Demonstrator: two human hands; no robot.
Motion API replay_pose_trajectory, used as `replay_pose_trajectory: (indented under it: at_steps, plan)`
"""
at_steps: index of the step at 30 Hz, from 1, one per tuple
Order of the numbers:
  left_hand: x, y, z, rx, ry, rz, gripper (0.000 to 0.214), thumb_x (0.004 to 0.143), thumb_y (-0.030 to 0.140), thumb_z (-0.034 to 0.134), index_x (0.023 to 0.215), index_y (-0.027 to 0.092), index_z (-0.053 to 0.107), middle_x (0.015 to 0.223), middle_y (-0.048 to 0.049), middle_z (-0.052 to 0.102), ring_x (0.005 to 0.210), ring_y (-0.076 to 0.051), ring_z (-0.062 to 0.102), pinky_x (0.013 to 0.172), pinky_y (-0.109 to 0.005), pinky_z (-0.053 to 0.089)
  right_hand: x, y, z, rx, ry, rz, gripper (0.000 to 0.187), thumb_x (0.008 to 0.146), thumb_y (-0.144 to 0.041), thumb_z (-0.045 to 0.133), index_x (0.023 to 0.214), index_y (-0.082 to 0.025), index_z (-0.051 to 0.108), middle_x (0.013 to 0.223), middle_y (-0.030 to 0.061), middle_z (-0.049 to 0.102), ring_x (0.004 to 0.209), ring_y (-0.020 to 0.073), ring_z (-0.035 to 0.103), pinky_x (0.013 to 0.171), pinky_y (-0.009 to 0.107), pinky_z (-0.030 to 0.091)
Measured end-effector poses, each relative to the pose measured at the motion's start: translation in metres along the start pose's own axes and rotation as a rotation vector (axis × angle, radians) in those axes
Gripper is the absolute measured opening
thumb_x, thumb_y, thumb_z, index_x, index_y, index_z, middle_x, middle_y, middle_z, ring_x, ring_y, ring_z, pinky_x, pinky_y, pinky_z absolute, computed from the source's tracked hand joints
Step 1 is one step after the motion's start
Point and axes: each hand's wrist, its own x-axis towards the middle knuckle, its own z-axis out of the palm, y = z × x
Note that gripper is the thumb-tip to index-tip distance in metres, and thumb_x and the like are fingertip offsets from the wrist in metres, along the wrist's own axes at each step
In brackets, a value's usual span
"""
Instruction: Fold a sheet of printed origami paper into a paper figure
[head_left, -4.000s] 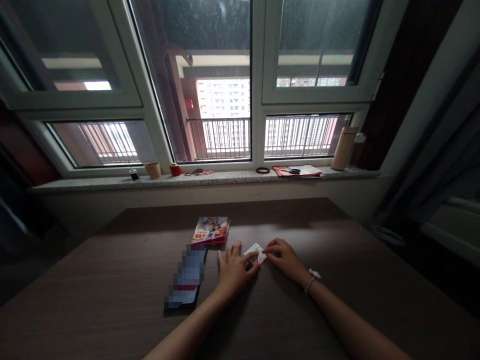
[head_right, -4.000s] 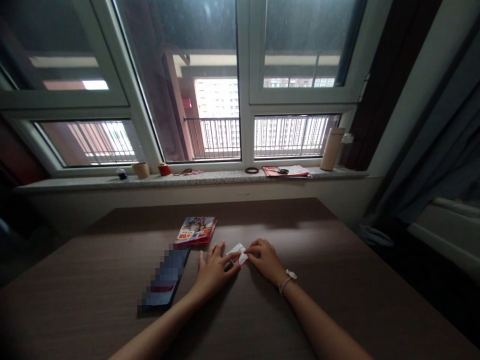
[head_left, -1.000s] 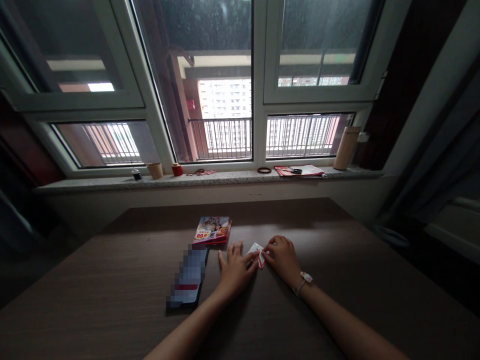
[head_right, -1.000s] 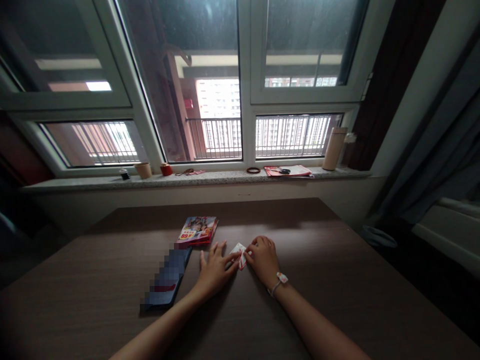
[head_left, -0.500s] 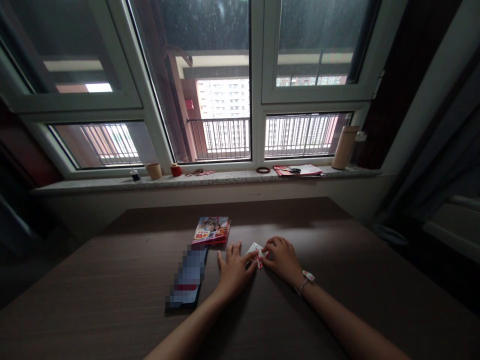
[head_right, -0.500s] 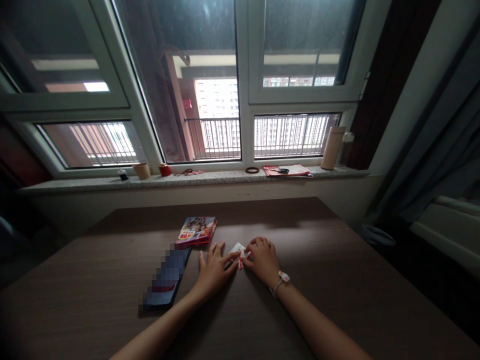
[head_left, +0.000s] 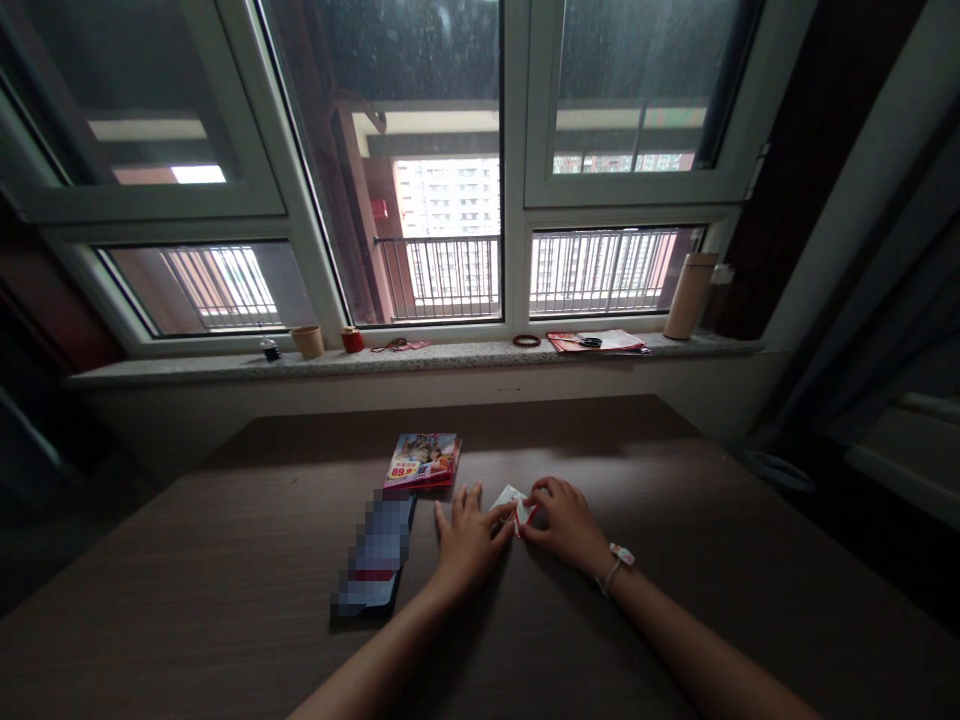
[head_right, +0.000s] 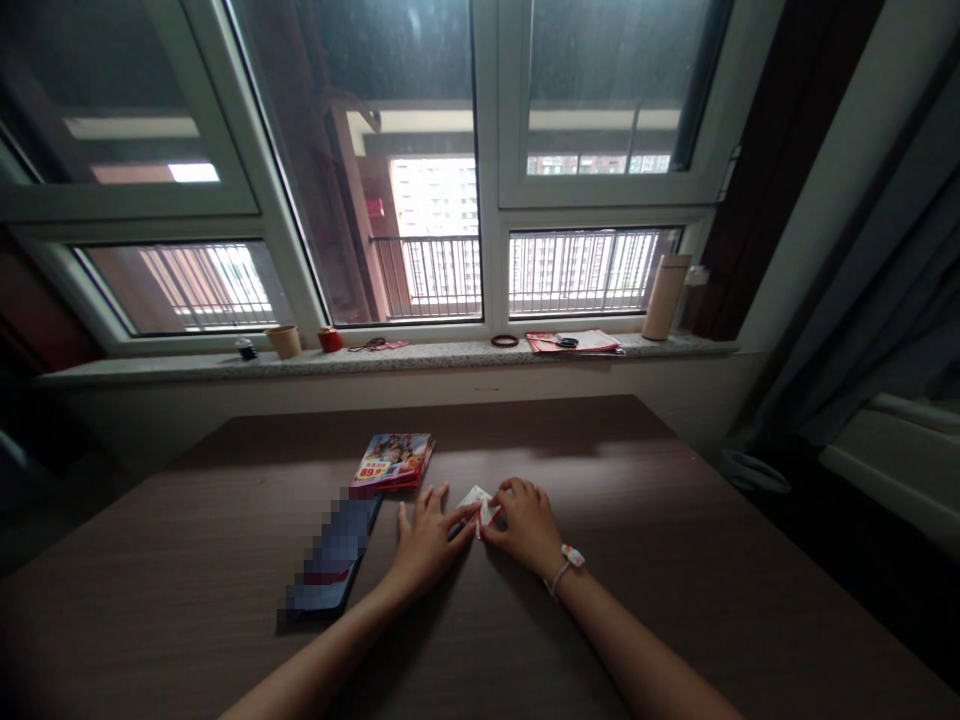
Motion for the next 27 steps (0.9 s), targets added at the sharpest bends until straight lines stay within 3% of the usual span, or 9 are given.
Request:
replay_pose_trajectory:
  at_steps: [17,27]
  plan:
    - [0.0000,-0.0007,-0.0006,-0.013,-0.021,0.006,0.038,0.091,0.057,0.042,0.127,0.052,0.051,0.154,-0.0024,0.031,0.143,-0.033,0.020,0.109,-0.068,0.008,-0.0038,0.0044,-0.0054,0.015,-0.026,-0.047,0.041,0.070,-0.046,0.072,0.105,-0.026,0.066,0.117,0.0057,0.056,0.114,0.0236,0.049,0.104,0.038,0.033]
    - [-0.0004,0.0001,-0.0008,-0.014,-0.009,0.009,0.040,0.091,0.060,0.038,0.126,0.051,0.053,0.153,-0.0007,0.034,0.142,-0.033,0.021,0.109,-0.067,0.008,0.0006,0.0030,0.0036,0.013,0.049,0.005,0.019,0.086,-0.040,0.057,0.094,-0.026,0.066,0.109,0.0044,0.058,0.109,0.0216,0.049,0.101,0.039,0.033]
